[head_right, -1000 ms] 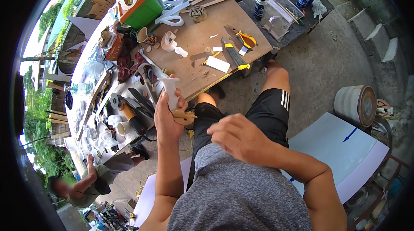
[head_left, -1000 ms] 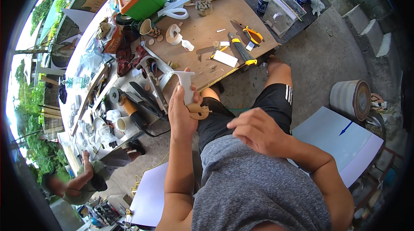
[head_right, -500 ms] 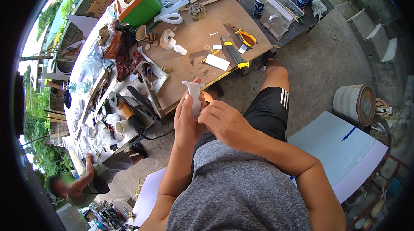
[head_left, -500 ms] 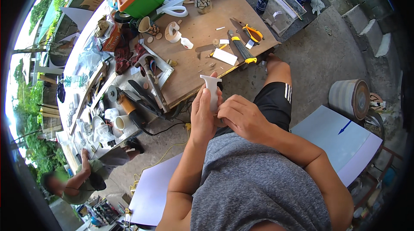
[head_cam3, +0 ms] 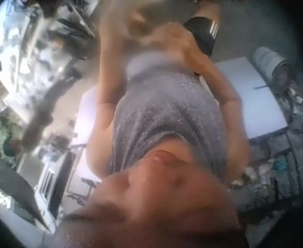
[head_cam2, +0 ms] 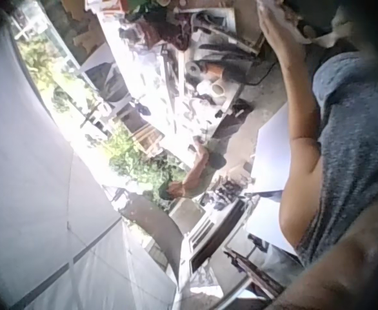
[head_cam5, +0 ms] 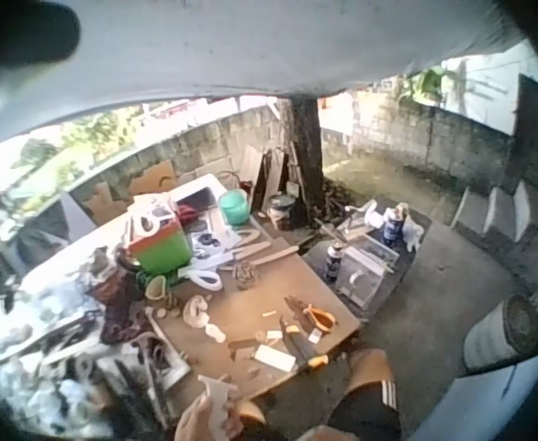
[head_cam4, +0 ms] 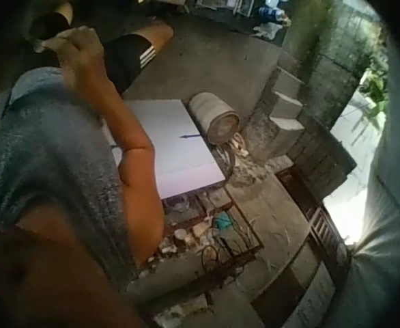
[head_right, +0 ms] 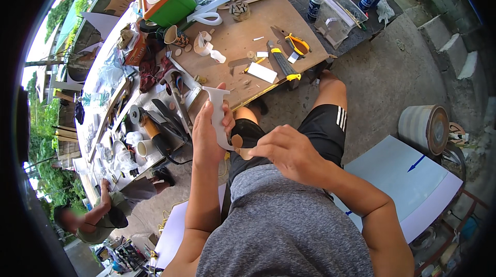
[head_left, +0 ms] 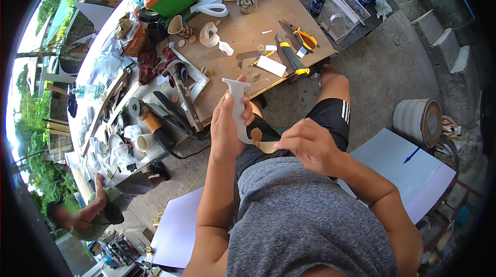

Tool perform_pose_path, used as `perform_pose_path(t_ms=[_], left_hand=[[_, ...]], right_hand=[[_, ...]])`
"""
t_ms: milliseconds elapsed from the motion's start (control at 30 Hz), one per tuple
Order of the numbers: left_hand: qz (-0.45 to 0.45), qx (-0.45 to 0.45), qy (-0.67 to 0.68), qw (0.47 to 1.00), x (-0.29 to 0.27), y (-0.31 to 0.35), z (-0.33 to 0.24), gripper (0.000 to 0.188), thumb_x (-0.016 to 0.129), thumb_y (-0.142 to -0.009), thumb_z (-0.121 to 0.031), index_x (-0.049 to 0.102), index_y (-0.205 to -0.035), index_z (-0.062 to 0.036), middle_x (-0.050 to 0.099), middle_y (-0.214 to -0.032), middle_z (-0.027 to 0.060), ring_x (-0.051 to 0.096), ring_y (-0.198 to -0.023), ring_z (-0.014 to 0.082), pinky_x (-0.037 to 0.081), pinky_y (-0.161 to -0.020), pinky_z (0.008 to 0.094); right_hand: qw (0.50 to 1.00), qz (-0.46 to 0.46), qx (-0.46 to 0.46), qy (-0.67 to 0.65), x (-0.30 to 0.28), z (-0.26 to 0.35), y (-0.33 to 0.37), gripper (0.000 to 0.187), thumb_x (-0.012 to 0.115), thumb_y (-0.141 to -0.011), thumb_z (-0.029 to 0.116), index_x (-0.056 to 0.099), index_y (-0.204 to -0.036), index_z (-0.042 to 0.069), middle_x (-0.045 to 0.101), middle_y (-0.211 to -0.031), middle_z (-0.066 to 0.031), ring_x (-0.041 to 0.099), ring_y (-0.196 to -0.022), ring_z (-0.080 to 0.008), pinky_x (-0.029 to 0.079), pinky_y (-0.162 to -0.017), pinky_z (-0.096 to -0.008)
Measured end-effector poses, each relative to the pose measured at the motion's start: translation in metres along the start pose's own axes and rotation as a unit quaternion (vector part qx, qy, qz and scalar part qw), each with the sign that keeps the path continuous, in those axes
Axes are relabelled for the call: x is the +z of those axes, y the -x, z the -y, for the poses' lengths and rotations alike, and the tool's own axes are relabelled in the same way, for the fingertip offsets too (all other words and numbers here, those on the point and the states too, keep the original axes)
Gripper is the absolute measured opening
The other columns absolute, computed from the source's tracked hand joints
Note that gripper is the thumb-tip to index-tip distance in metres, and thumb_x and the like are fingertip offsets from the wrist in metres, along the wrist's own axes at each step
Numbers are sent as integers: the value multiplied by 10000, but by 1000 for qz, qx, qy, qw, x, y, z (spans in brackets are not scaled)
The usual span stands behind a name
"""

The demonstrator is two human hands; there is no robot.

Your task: The person is assembling white acrylic or PVC letters/shapes, likely for signage, using glue and small components.

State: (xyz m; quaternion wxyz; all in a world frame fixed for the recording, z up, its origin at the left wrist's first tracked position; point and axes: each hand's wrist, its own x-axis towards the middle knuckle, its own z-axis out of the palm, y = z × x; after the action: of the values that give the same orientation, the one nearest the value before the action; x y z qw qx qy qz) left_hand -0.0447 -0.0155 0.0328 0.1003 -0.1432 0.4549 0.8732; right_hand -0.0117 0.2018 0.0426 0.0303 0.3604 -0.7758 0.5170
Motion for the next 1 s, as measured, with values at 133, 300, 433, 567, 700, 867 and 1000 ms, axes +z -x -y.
perform_pose_path(t_ms=[133, 300, 433, 567, 700, 867, 1000], left_hand=[[15, -14, -6, 1000, 10, 5, 1, 520, 396, -1058, -252, 369, -1477, 54, 506, -938, 32, 454, -721, 91, 394, -620, 253], [-21, 13, -25, 999, 19, 9, 9, 511, 383, -1068, -251, 366, -1484, 45, 499, -952, 30, 441, -731, 84, 388, -623, 250], [-54, 31, -32, 998, 22, 11, 16, 508, 373, -1077, -255, 357, -1497, 31, 497, -964, 25, 432, -753, 75, 383, -630, 237], [-58, 26, -34, 997, 23, 12, 22, 510, 374, -1079, -257, 351, -1504, 24, 490, -962, 22, 429, -754, 68, 378, -627, 229], [-67, 15, -46, 997, 19, 12, 24, 510, 378, -1078, -255, 351, -1507, 19, 483, -956, 16, 423, -743, 65, 373, -624, 227], [-62, -34, -48, 996, 17, 15, 28, 515, 377, -1077, -270, 349, -1509, 9, 474, -963, 7, 410, -731, 65, 367, -619, 226], [-69, -22, 4, 997, 18, 15, 27, 522, 376, -1077, -276, 335, -1514, 8, 474, -974, 9, 411, -738, 64, 369, -618, 229]], right_hand=[[996, -20, 72, -45, 2, -5, 0, 369, 757, -728, -60, 683, -1063, 74, 599, -964, -78, 614, -847, -268, 497, -771, -359], [994, -7, 101, -46, 17, 3, -4, 404, 789, -751, 18, 634, -1124, 40, 552, -1016, -111, 591, -915, -297, 499, -791, -363], [993, -3, 117, 23, 30, 3, -3, 409, 804, -770, 101, 589, -1111, 29, 519, -1021, -118, 555, -937, -304, 499, -794, -380], [988, -9, 155, 14, 38, -4, -1, 327, 805, -765, 111, 604, -1013, 41, 521, -973, -109, 550, -900, -301, 495, -779, -393], [990, 16, 140, -10, 35, -7, -3, 241, 788, -758, 59, 619, -928, 44, 533, -928, -93, 556, -904, -283, 489, -768, -391], [987, 33, 155, 14, 24, -9, -8, 230, 772, -761, 28, 614, -928, 44, 538, -928, -97, 555, -897, -287, 483, -764, -388], [983, 53, 174, -12, 27, -6, -7, 278, 791, -762, 87, 603, -961, 42, 544, -931, -99, 553, -891, -300, 478, -774, -391]])
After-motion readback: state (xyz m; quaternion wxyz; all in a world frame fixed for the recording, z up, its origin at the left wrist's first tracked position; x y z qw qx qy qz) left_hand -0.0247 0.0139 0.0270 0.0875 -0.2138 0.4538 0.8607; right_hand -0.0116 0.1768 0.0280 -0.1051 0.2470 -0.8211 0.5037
